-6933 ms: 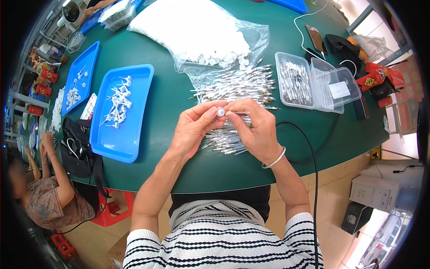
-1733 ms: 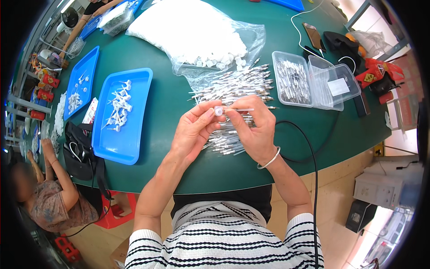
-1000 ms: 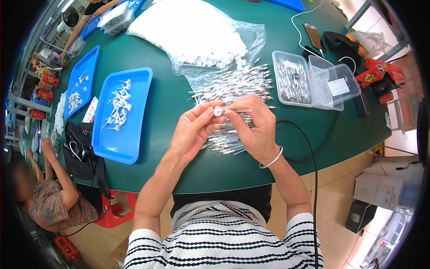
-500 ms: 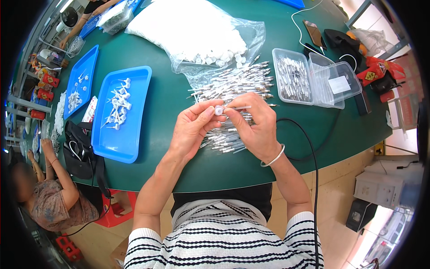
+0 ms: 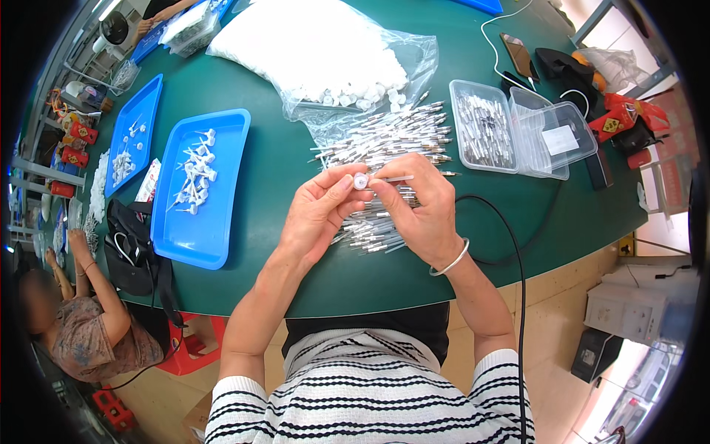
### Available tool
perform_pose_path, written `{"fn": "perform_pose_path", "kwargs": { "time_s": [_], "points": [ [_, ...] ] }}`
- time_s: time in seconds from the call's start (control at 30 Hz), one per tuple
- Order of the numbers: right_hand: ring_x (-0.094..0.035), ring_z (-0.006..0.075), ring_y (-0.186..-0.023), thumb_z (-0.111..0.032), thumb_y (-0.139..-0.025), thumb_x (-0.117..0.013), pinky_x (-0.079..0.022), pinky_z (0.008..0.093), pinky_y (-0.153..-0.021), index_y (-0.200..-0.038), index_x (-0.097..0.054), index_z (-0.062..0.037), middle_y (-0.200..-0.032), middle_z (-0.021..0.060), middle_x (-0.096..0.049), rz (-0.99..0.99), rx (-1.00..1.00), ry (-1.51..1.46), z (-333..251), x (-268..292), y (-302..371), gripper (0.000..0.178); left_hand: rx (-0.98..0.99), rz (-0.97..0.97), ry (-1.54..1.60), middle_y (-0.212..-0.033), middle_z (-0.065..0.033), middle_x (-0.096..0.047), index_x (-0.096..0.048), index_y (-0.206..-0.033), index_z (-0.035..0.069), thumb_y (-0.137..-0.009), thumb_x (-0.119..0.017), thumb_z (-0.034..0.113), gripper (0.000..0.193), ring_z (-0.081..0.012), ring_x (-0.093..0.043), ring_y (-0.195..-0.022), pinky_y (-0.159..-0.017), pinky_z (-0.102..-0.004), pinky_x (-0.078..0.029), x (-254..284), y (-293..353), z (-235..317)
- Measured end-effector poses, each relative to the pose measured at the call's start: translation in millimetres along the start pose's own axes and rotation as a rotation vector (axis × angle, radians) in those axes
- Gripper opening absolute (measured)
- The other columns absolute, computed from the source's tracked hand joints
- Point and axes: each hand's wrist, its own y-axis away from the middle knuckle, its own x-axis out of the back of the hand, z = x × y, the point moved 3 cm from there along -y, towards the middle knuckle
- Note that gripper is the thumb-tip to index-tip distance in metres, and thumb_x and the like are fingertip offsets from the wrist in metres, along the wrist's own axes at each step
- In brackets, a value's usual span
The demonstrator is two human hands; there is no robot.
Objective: The person repeatedly picks up small white plastic caps and metal rods from a green table, inserts the caps onto the rods, and places the assembled units into a blue tray. The process is continuous and repetitive throughout the clip.
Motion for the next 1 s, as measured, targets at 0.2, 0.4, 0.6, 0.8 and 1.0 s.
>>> {"fn": "perform_pose_path", "kwargs": {
  "time_s": [0.2,0.4,0.6,0.8,1.0],
  "points": [
    [-0.058,0.0213,-0.069,-0.008,-0.08,-0.071,-0.045,0.0327,-0.058,-0.084,-0.063,-0.0043,-0.077,0.0052,-0.061,0.011,-0.02,-0.02,-0.4,-1.0,-0.4,0.01,0.011,0.012,0.033,-0.099,-0.0114,-0.067,-0.059,-0.116,-0.004,-0.095,-0.058,0.011,0.026,-0.0161,-0.068,-0.087,-0.075,-0.0222,-0.057,2.5,-0.8,-0.2],
    [-0.059,0.0231,-0.07,-0.008,-0.08,-0.071,-0.047,0.0339,-0.061,-0.083,-0.063,-0.004,-0.077,0.0059,-0.062,0.005,0.048,0.032,-2.3,0.2,-1.5,0.01,-0.026,0.007,-0.014,-0.1,-0.0112,-0.067,-0.059,-0.116,-0.003,-0.095,-0.058,0.012,0.026,-0.0164,-0.067,-0.089,-0.076,-0.0231,-0.057,1.7,0.7,0.4],
    [-0.059,0.0244,-0.072,-0.008,-0.08,-0.071,-0.047,0.0348,-0.062,-0.083,-0.063,-0.0042,-0.077,0.0064,-0.063,0.012,0.028,0.029,-4.0,-0.4,-1.4,0.01,-0.041,0.016,-0.029,-0.097,-0.0095,-0.066,-0.059,-0.116,-0.003,-0.095,-0.057,0.011,0.025,-0.0136,-0.067,-0.087,-0.074,-0.0205,-0.057,-2.2,1.6,1.9],
    [-0.059,0.0242,-0.072,-0.007,-0.079,-0.072,-0.047,0.0347,-0.062,-0.084,-0.063,-0.0046,-0.077,0.006,-0.062,0.018,0.043,0.031,-4.1,-1.4,-0.9,0.011,-0.007,0.0,0.044,-0.099,-0.0106,-0.066,-0.059,-0.116,-0.003,-0.095,-0.057,0.01,0.025,-0.0151,-0.067,-0.088,-0.075,-0.0211,-0.057,0.7,0.6,0.5],
    [-0.059,0.0234,-0.072,-0.005,-0.078,-0.072,-0.046,0.0339,-0.061,-0.085,-0.063,-0.0046,-0.079,0.006,-0.062,0.026,0.051,0.016,-2.6,-1.6,-0.5,0.012,0.02,-0.008,0.093,-0.1,-0.0116,-0.066,-0.059,-0.115,-0.004,-0.094,-0.058,0.01,0.025,-0.0166,-0.068,-0.089,-0.077,-0.0223,-0.057,2.2,-0.1,-0.6]
  ]
}}
